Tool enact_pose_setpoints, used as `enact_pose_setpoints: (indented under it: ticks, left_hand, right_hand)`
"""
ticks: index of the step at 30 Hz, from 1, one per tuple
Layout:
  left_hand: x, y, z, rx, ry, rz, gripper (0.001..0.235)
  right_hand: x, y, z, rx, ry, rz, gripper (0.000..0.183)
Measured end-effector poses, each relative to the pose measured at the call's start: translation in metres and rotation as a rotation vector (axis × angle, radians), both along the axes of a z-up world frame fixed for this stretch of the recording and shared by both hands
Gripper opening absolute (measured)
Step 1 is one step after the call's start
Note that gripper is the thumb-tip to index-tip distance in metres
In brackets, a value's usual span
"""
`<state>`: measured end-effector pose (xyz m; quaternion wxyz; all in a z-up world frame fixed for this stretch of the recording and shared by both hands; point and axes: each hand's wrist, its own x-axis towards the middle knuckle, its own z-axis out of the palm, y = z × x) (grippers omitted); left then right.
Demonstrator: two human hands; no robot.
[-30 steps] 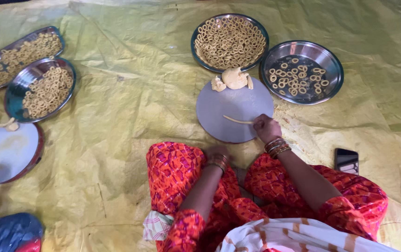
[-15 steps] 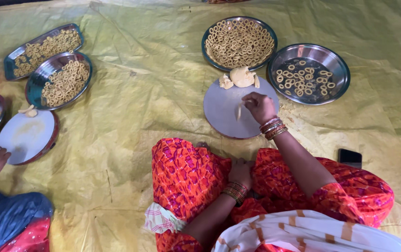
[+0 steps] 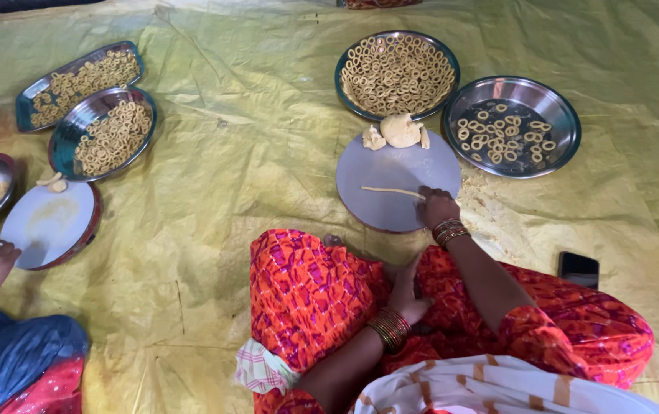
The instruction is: The person rolls small pieces of dough into thin ropes on a round board, then joins the ends to form rings. The finished rings are placed into metal bowls nearby.
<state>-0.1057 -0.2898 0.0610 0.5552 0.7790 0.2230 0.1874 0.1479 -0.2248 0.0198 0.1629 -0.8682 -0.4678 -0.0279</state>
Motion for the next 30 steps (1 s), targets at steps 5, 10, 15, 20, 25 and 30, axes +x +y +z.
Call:
enact_pose_setpoints:
  ticks: [5,10,15,20,25,30]
  left_hand:
    - [0.010,0.006,-0.005,-0.035,0.356,-0.100,0.112]
    - [0.015,0.022,-0.028,0.016,0.395,-0.224,0.095]
    - [0.020,0.042,-0.049,0.104,0.340,-0.265,0.070]
    - [0.022,0.036,-0.007,0.264,0.466,-0.368,0.065]
    - [0.009,0.065,0.088,0.309,0.219,-0.207,0.051]
    - [0.008,0.141,0.143,0.367,0.029,-0.016,0.041]
  right_hand:
    - [-0.012,0.017,-0.020,-0.058,-0.047,-0.107,0.026]
    - [-0.031,0.020,-0.028,-0.003,-0.130,-0.122,0.035]
    - [-0.037,0.022,-0.008,0.071,-0.109,-0.156,0.058]
    - [-0.031,0.012,0.008,-0.032,0.111,-0.327,0.049]
    - [-0.015,0.005,0.002,0.202,0.015,-0.212,0.029]
    - [0.005,0.004,-0.018,0.217,0.025,-0.164,0.016]
